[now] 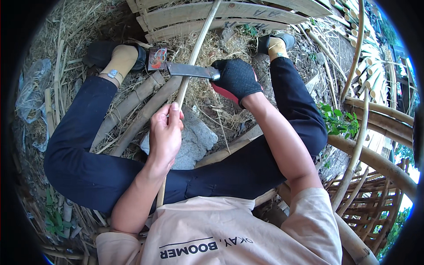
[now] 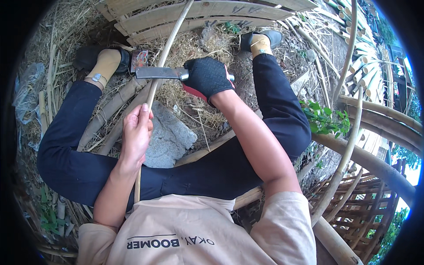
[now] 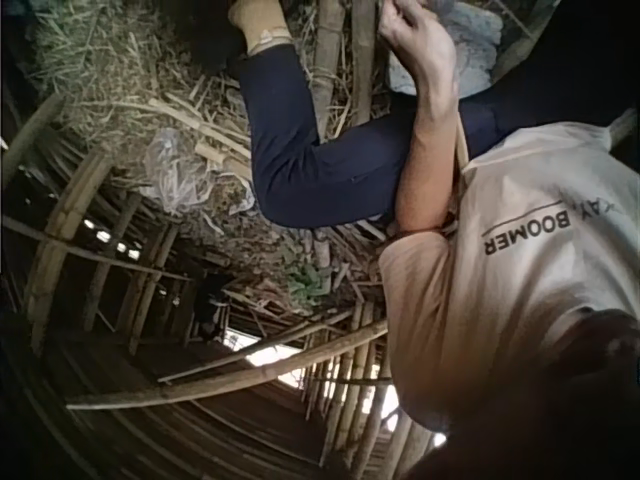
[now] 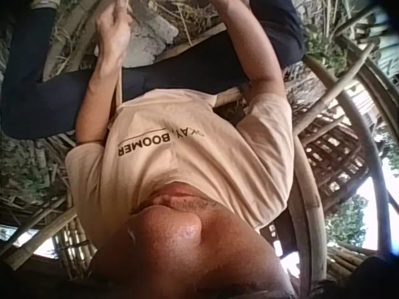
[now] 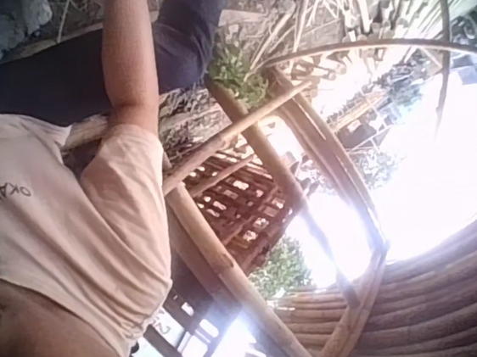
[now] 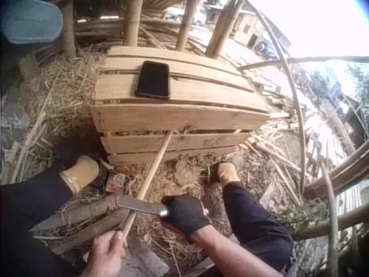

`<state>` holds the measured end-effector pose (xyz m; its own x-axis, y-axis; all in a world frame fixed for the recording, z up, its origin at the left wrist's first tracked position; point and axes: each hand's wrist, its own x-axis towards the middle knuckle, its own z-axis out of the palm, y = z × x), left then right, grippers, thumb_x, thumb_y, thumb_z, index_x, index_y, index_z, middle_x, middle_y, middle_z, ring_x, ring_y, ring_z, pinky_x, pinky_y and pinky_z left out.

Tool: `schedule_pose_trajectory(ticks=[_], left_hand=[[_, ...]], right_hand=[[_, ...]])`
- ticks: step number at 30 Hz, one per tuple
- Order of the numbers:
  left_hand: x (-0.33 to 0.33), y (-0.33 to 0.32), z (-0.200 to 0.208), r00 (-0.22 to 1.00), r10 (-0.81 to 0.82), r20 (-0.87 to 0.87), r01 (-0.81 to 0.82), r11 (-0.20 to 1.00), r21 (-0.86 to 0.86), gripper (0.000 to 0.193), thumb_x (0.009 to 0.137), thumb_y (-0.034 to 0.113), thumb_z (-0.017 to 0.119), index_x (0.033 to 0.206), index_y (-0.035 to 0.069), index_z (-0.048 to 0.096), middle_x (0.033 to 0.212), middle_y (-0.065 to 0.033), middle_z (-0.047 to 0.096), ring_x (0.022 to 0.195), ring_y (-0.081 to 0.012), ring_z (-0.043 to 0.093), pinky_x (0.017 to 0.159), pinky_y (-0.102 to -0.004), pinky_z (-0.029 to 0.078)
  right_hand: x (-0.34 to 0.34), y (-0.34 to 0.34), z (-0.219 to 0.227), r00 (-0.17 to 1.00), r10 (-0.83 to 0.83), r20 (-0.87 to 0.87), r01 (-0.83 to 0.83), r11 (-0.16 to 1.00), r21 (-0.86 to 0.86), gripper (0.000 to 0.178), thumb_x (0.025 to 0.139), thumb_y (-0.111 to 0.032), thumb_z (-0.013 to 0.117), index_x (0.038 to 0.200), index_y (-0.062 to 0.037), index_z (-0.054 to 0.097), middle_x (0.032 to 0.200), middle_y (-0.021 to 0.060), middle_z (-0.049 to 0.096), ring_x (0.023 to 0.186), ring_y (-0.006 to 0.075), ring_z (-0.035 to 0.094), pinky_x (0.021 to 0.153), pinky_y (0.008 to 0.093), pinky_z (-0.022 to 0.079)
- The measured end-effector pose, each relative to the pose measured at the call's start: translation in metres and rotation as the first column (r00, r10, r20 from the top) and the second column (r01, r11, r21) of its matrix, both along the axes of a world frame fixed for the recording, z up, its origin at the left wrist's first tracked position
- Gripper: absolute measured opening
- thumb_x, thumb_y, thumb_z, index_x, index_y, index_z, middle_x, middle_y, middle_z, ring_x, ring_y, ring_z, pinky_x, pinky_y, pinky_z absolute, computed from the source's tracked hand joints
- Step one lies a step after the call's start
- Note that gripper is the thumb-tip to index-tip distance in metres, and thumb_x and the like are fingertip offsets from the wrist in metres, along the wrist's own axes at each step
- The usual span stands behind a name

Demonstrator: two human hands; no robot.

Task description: The person shaves a thin strip of bamboo with a knife, repeatedly scraping the blade along the wood to smooth it.

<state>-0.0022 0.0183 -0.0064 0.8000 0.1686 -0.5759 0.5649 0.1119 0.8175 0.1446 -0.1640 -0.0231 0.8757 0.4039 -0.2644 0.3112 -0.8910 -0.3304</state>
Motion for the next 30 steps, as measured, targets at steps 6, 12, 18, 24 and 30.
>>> schedule_pose_trajectory(ticks=[6,12,18,24,30], left_hand=[[-0.003,-0.008,0.006,0.999,-0.03,-0.019,0.029,0.996,-0.08,0.032,0.109,0.03,0.043,0.085,0.012,0.05,0.057,0.0125,0.03,0.044,0.002,0.024,0.039,-0.0197,0.018],[0.003,-0.008,0.008,0.998,0.003,-0.06,-0.013,0.984,-0.175,0.031,0.109,0.031,0.044,0.086,0.011,0.05,0.057,0.013,0.031,0.044,0.0026,0.023,0.039,-0.0191,0.017],[0.008,0.0,0.013,0.994,0.051,-0.095,-0.071,0.973,-0.22,0.031,0.107,0.027,0.048,0.085,0.006,0.055,0.06,0.0099,0.036,0.049,0.0006,0.027,0.044,-0.0215,0.019],[0.004,-0.002,0.007,0.998,0.037,-0.055,-0.044,0.99,-0.134,0.033,0.107,0.027,0.047,0.082,0.007,0.055,0.06,0.0084,0.038,0.051,-0.0007,0.029,0.046,-0.0225,0.021],[0.0,-0.009,0.004,0.999,0.032,0.007,-0.032,0.998,-0.051,0.035,0.108,0.027,0.047,0.081,0.006,0.055,0.06,0.0072,0.039,0.052,-0.0013,0.03,0.046,-0.0238,0.023]], right_hand=[[0.037,-0.041,-0.002,0.966,-0.249,0.065,0.248,0.968,0.034,0.034,0.086,-0.041,0.064,0.094,-0.0102,0.075,0.083,0.0209,0.07,0.081,0.0404,0.069,0.077,0.0442,0.055],[0.029,-0.032,0.005,0.954,-0.283,0.096,0.283,0.959,0.011,0.042,0.087,-0.049,0.062,0.097,-0.0108,0.075,0.084,0.0207,0.071,0.082,0.04,0.069,0.077,0.0447,0.055],[0.016,-0.01,0.032,0.996,-0.057,-0.067,0.062,0.995,0.077,0.038,0.084,-0.045,0.064,0.1,-0.0126,0.076,0.092,0.0199,0.072,0.089,0.0387,0.07,0.083,0.0457,0.054],[0.012,-0.004,0.025,0.997,0.06,-0.055,-0.062,0.997,-0.035,0.03,0.08,-0.038,0.067,0.097,-0.0149,0.076,0.089,0.0169,0.073,0.086,0.0356,0.071,0.082,0.0443,0.056],[0.02,-0.012,0.013,0.999,-0.02,-0.039,0.019,1.0,-0.014,0.028,0.079,-0.035,0.067,0.098,-0.0165,0.076,0.089,0.0176,0.073,0.086,0.0363,0.071,0.081,0.0448,0.056]])
